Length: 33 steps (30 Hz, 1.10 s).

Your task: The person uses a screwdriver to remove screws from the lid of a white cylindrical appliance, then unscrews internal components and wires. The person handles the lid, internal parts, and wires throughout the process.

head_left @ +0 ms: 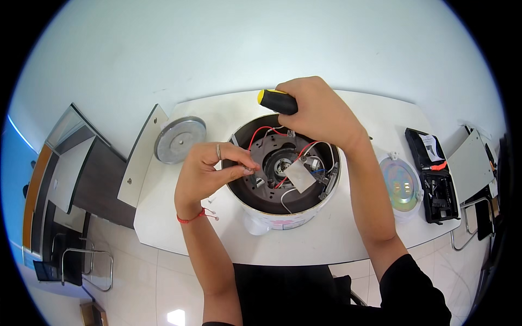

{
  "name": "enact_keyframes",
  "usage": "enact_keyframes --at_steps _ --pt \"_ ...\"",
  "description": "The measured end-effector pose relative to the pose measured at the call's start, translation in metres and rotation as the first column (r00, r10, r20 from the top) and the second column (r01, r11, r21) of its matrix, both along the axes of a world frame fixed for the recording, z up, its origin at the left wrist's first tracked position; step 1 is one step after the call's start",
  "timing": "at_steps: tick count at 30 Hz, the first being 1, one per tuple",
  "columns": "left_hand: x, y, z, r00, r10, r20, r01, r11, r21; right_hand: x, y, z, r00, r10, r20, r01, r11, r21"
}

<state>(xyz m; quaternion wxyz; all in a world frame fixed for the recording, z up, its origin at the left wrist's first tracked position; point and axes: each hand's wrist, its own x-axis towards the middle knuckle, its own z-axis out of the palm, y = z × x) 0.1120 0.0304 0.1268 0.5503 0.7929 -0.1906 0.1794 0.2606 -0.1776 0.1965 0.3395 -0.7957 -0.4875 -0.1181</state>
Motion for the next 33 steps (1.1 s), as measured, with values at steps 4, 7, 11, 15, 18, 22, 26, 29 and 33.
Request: enact_keyframes --at_steps 4,7,11,15,18,22,26,29,33 --pt "0.0 -0.001 0.001 1.0 0.003 0.005 -0.003 1.0 0.013 0.006 -0.008 0.001 0.99 0.127 0.054 -0.127 0.992 -0.001" --pt "-0.001 0.001 0.002 1.0 -0.016 0.002 0.016 0.998 0.056 0.005 -0.01 0.005 0.979 0.197 0.052 -0.197 0.98 -0.015" --pt "-0.003 -0.002 0.004 0.997 -0.012 -0.079 0.012 1.0 -0.001 0.008 -0.007 0.001 0.964 0.239 0.113 -0.242 0.97 0.01" --pt "-0.002 -0.001 0.002 0.996 -0.026 -0.087 0.025 1.0 -0.005 0.01 -0.005 -0.004 0.956 0.28 0.09 -0.282 0.959 0.015" --pt "-0.002 0.002 0.001 0.995 -0.05 -0.087 0.051 0.999 0.012 0.012 -0.003 -0.007 0.95 0.305 0.074 -0.306 0.952 0.002" --pt "-0.003 -0.002 0.002 0.997 -0.02 -0.075 0.02 1.0 0.002 0.011 -0.003 -0.005 0.951 0.307 0.042 -0.304 0.951 -0.058" --pt "-0.002 0.0 0.0 0.997 0.02 -0.073 -0.019 1.0 0.019 0.011 -0.002 -0.005 0.947 0.315 0.061 -0.31 0.948 -0.073" --pt "-0.001 -0.004 0.003 0.998 -0.011 -0.056 0.012 0.999 0.031 0.011 -0.003 -0.005 0.944 0.322 0.067 -0.318 0.946 -0.058" --pt "-0.003 -0.008 0.009 1.0 -0.011 -0.008 0.012 0.992 0.129 0.01 -0.004 -0.004 0.95 0.304 0.068 -0.299 0.951 -0.073"
